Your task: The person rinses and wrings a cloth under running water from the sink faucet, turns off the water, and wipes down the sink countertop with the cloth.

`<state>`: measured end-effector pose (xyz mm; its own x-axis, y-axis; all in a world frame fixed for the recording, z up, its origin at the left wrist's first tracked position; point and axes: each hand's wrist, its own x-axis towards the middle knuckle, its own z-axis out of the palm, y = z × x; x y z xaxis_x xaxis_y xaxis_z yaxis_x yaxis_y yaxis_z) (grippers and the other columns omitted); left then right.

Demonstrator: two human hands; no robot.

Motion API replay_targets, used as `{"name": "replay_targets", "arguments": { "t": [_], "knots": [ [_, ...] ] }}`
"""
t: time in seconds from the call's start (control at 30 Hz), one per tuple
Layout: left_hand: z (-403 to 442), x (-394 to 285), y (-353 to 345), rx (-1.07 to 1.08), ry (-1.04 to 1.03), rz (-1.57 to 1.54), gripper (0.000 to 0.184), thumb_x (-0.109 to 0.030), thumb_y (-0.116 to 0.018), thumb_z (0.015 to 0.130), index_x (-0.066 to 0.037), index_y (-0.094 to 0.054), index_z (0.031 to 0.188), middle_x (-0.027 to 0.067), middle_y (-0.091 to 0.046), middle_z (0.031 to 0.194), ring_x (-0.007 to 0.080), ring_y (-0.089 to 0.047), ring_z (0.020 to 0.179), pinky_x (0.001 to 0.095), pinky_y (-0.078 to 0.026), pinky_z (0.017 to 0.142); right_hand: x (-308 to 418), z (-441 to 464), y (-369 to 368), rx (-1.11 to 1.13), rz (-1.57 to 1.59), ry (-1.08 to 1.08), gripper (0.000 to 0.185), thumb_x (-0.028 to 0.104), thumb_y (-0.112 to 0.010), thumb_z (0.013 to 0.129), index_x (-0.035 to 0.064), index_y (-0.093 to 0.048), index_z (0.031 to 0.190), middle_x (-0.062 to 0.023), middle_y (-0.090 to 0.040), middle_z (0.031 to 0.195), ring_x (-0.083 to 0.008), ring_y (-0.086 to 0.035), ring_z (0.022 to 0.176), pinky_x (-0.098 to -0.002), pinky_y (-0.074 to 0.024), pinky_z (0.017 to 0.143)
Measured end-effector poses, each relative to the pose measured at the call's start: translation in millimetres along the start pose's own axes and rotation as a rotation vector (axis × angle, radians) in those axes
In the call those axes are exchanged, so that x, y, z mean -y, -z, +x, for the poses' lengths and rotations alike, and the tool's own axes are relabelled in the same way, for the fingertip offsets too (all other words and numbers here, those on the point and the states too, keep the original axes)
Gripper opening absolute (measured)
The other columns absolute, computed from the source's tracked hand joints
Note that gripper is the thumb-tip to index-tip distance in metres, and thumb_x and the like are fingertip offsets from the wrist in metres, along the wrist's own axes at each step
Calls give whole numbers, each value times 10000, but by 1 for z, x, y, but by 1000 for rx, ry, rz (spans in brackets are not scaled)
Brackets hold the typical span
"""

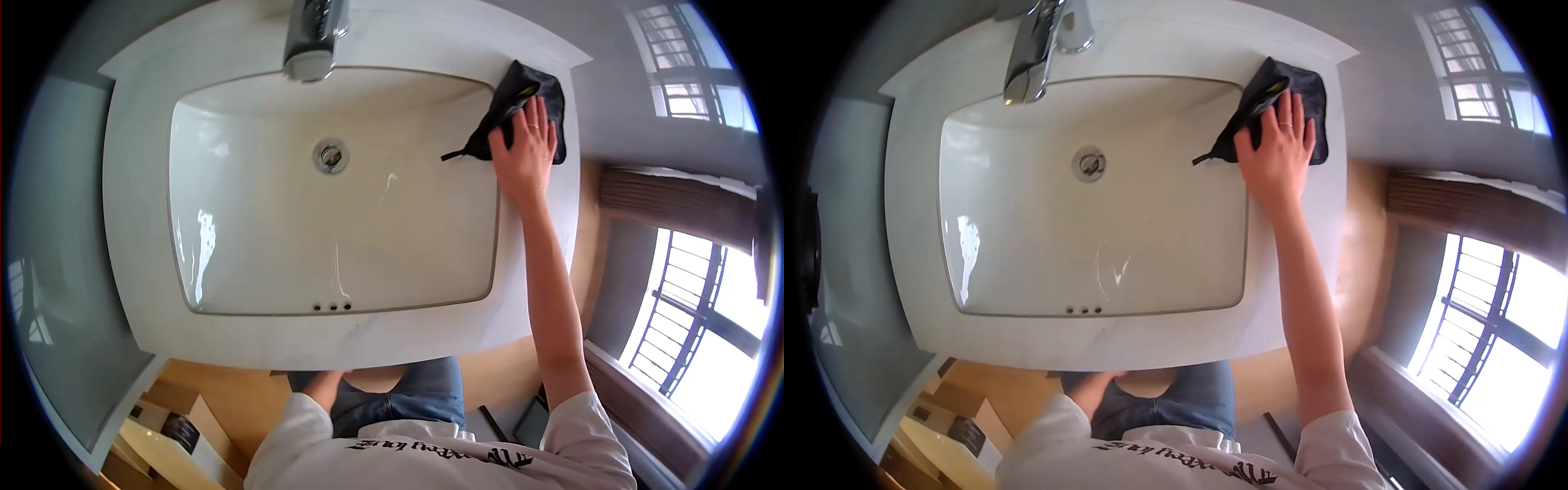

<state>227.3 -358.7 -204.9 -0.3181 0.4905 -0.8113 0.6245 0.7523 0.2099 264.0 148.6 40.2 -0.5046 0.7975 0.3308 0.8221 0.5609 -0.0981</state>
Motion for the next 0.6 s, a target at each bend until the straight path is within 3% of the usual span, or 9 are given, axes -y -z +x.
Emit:
{"name": "replay_targets", "arguments": {
  "t": [0.23,0.3,0.4,0.47,0.6],
  "knots": [
    [-24,136,73,-444,420,-243,545,-509,-595,823,-47,-652,1106,208,-662,1078,315,-655,993,445,-519,807,-5,0,0,18,-36,16,532,302,-537,845,67,-497,1320,-166,-374,1476,-319,-273,1404,-502,-187,1131],
    [-43,180,68,-448,525,-269,541,-507,-593,825,-47,-654,1103,208,-663,1074,315,-656,989,446,-518,804,-3,-12,8,81,-26,38,553,296,-544,839,40,-474,1324,-174,-349,1488,-320,-251,1415,-501,-177,1134],
    [-63,218,43,-347,580,-302,535,-505,-589,828,-47,-656,1097,209,-664,1066,316,-657,983,447,-518,800,0,-70,39,225,-73,59,641,245,-580,780,-41,-417,1329,-254,-302,1481,-382,-202,1423,-527,-148,1138],
    [-73,209,21,-258,614,-316,531,-503,-587,830,-48,-658,1093,210,-665,1062,317,-658,979,447,-518,797,9,-112,65,308,-41,23,696,221,-591,743,-38,-395,1359,-250,-313,1468,-429,-189,1413,-545,-125,1142],
    [-55,176,21,-182,646,-322,523,-499,-583,833,-48,-661,1086,211,-667,1052,318,-659,971,448,-517,791,29,-138,84,340,-26,-83,586,188,-598,703,-64,-501,1224,-267,-356,1417,-458,-199,1395,-570,-135,1131]
  ]
}}
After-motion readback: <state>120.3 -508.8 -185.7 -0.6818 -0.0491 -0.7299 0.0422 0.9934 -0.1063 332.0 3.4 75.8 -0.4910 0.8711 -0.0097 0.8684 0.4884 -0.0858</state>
